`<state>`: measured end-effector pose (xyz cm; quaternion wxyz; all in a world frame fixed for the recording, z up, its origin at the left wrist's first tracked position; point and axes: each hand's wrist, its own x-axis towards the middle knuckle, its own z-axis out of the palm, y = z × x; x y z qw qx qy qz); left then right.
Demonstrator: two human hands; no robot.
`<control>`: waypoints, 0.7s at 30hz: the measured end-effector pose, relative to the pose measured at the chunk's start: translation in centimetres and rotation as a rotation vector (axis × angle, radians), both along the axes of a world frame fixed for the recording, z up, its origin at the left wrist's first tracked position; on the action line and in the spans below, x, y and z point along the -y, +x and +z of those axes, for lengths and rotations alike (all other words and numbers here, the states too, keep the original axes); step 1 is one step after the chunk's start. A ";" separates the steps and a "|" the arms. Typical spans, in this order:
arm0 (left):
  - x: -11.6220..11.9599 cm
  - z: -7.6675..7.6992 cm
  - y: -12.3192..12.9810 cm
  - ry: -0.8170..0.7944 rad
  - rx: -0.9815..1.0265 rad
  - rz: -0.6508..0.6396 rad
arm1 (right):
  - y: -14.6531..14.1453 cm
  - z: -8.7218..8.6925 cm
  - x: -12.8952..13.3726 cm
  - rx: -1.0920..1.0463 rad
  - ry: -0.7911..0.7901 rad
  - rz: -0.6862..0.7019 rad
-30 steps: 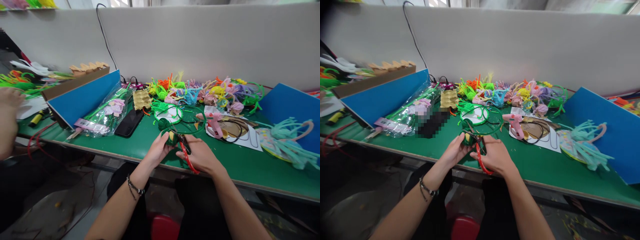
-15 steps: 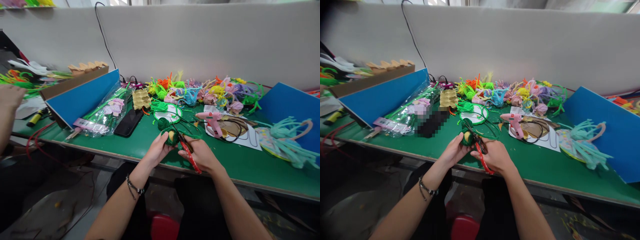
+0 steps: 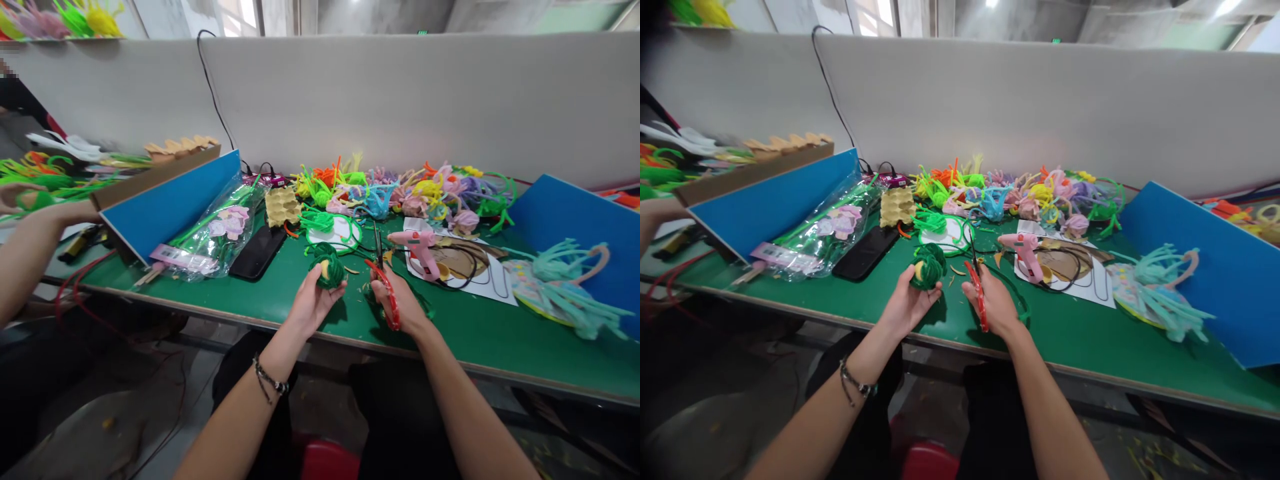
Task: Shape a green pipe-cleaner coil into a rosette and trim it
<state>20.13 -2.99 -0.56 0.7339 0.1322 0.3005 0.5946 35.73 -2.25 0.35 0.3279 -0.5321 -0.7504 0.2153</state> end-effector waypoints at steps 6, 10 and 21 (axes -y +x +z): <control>0.1 -0.3 -0.5 0.175 -0.040 -0.177 | -0.2 0.2 0.1 -0.001 -0.030 -0.002; 0.2 -0.1 -0.5 0.124 -0.006 -0.148 | -0.2 0.2 0.1 0.024 -0.026 -0.008; 1.2 1.9 -1.9 0.119 0.087 0.136 | 0.0 0.3 0.1 0.089 -0.071 0.016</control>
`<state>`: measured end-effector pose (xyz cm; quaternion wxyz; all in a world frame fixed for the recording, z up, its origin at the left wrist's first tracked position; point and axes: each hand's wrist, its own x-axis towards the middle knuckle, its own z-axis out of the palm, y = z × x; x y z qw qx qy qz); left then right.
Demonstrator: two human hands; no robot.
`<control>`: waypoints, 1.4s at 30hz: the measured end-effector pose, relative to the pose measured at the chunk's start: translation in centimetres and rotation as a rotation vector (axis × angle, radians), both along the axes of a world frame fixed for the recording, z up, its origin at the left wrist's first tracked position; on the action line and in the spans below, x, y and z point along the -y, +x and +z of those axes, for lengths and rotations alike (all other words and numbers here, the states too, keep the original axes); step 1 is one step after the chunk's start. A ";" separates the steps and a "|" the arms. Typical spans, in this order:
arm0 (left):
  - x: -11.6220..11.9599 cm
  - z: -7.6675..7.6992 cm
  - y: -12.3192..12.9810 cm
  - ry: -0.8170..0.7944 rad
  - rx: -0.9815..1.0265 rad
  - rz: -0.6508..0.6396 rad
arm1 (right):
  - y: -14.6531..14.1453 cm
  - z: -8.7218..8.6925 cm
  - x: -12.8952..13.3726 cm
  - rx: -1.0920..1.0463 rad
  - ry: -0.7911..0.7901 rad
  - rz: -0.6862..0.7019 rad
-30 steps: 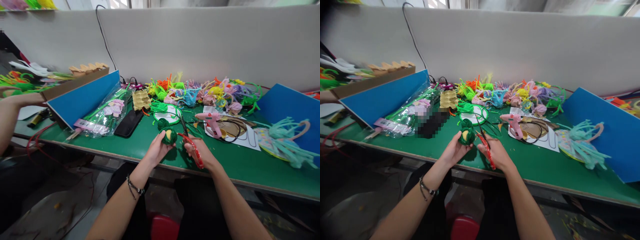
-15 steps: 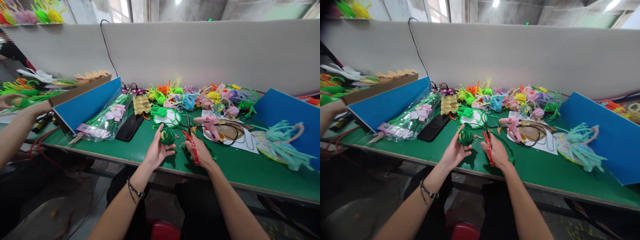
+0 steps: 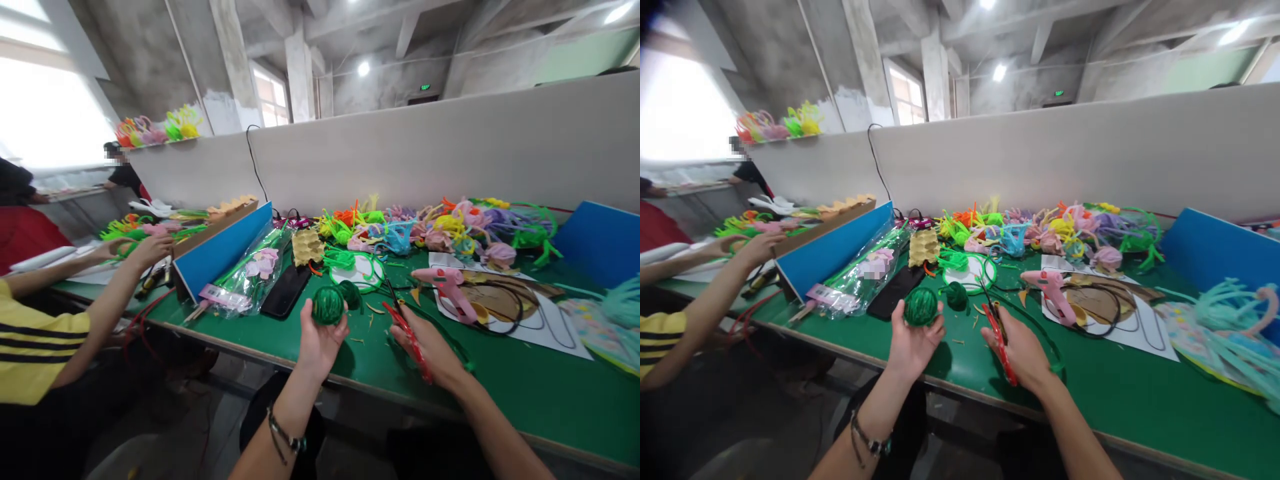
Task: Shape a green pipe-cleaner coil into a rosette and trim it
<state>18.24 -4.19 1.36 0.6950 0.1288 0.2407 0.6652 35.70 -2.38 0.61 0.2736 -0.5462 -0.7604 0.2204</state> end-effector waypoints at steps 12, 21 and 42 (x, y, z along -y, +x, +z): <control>-1.0 -0.8 -4.0 -0.034 -0.753 0.276 | 0.7 0.1 -0.1 -0.028 -0.055 0.102; -11.3 2.6 -8.2 0.065 -1.361 0.442 | 0.5 0.0 -0.1 0.024 -0.022 0.114; -4.6 0.5 0.7 0.654 -2.018 0.015 | 0.3 -0.1 0.1 -0.091 0.004 0.115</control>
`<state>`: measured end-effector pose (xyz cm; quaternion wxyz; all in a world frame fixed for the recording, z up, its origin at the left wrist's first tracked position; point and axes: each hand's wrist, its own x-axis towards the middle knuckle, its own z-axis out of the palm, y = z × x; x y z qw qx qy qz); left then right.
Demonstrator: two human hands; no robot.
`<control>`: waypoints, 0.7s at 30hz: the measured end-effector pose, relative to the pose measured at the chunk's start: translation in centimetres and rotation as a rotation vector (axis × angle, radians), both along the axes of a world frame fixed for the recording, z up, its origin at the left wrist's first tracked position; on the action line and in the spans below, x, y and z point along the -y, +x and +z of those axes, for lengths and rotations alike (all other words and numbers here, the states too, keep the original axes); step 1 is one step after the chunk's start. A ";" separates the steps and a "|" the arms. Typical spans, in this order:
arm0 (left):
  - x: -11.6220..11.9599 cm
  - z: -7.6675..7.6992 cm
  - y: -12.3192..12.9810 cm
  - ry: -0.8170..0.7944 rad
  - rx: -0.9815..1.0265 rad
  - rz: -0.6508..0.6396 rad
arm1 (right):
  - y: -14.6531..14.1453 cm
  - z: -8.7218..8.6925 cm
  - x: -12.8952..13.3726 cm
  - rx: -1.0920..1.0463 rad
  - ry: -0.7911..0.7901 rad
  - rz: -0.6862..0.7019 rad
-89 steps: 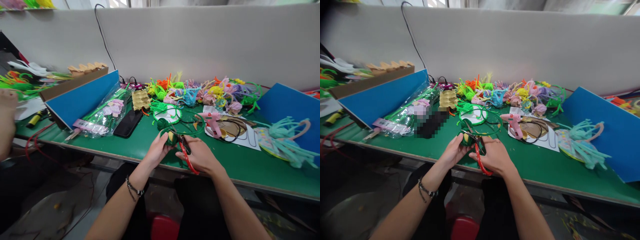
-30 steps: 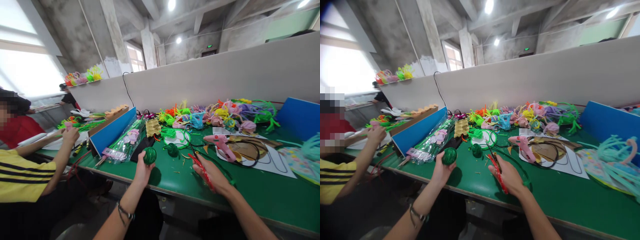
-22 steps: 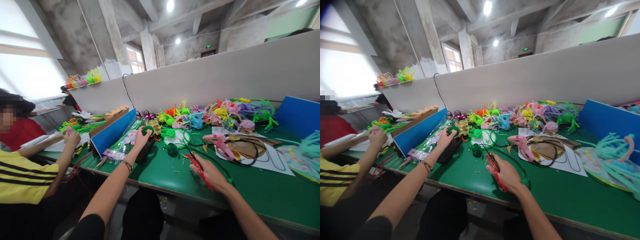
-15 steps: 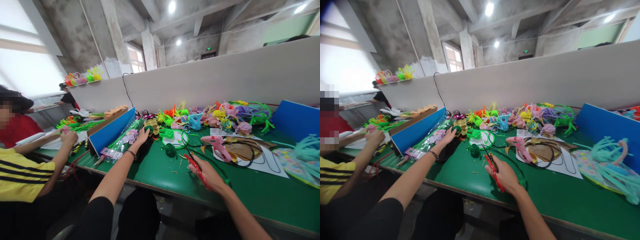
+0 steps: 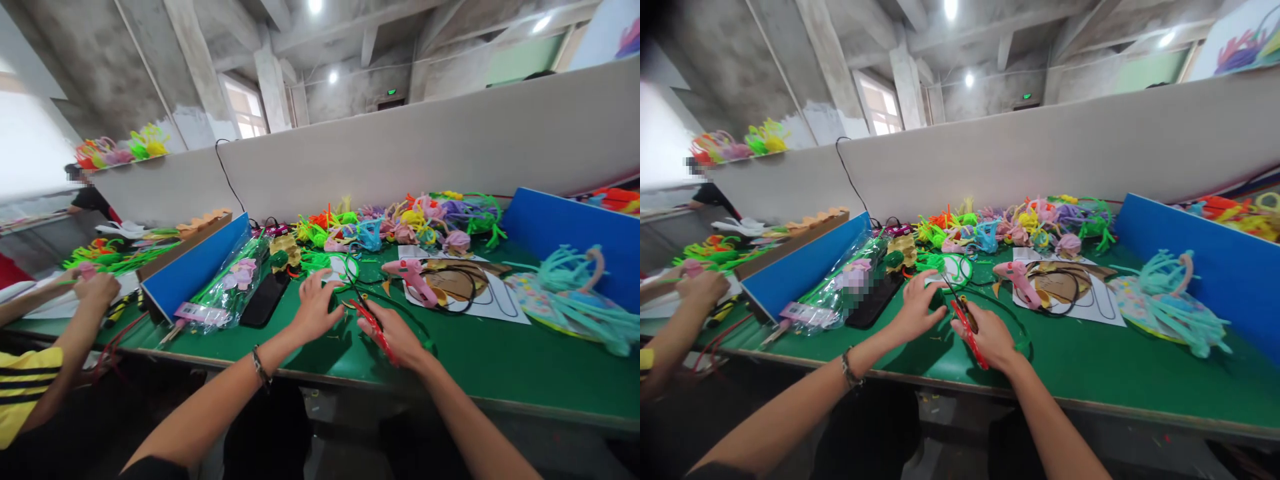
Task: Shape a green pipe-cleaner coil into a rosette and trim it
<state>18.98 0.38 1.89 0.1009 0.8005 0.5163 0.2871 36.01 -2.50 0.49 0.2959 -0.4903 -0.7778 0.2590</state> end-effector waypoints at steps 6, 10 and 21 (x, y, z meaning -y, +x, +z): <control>0.2 -1.5 3.2 -0.085 0.126 -0.268 | -0.6 1.0 2.1 -0.343 0.124 0.171; -0.3 -1.9 5.5 -0.133 0.247 -0.474 | 0.1 0.9 2.9 -0.541 0.077 0.271; -2.6 -2.5 7.8 -0.217 0.223 -0.508 | 4.6 3.8 5.1 -0.810 0.178 0.060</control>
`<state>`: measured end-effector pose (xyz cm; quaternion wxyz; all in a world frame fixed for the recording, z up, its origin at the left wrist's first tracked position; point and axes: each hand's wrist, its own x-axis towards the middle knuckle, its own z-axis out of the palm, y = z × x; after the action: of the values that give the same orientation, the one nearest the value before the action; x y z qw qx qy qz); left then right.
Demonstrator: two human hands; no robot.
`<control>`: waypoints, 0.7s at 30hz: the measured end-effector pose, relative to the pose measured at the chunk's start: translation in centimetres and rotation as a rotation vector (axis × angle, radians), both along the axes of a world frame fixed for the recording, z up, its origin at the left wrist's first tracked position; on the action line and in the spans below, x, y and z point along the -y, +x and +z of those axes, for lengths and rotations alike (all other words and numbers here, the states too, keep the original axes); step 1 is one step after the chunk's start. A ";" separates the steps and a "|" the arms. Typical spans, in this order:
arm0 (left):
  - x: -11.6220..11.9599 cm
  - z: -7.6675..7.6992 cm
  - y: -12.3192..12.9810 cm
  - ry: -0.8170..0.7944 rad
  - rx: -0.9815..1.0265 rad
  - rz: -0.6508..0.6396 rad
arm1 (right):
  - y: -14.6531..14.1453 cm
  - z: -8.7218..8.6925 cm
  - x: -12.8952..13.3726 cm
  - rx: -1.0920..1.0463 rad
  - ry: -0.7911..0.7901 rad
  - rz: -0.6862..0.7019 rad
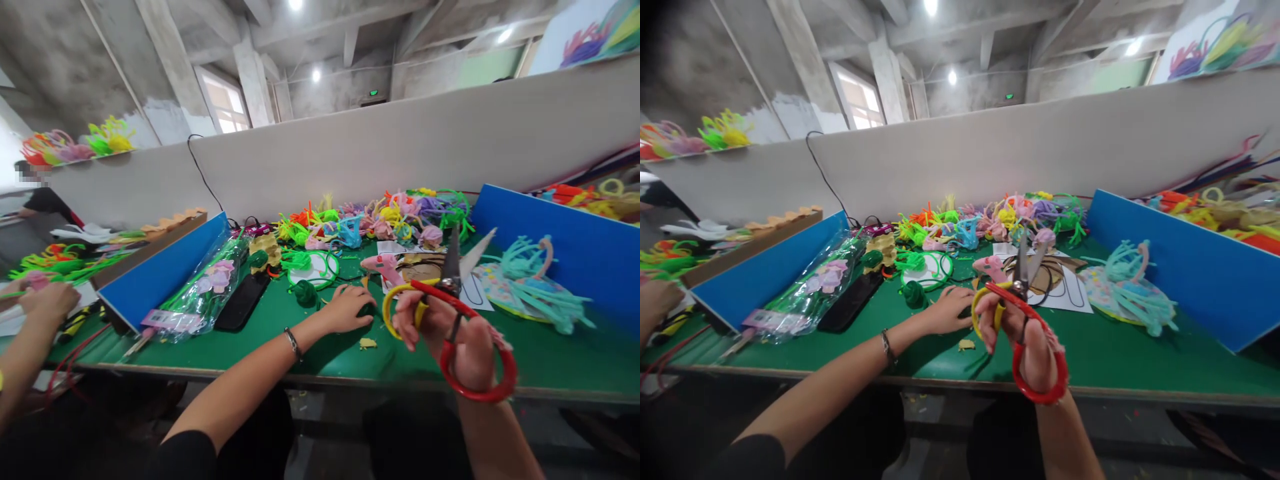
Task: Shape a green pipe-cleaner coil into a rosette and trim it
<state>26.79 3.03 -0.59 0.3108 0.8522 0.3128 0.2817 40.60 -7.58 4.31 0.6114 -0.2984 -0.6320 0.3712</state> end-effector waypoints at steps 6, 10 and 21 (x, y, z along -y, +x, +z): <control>-2.1 1.2 -1.1 0.004 0.070 0.063 | 4.1 -0.8 1.2 0.214 -0.060 -0.072; -3.1 2.0 -1.9 0.002 0.085 0.055 | 4.4 -1.4 1.1 0.268 -0.123 -0.105; 3.4 8.6 -4.9 -0.199 0.571 -0.244 | -1.7 -0.1 2.2 -0.001 -0.203 0.376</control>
<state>21.89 -0.40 8.01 0.4993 0.7353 0.1345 0.4381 38.92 -9.74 4.20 0.4986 -0.2349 -0.6356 0.5405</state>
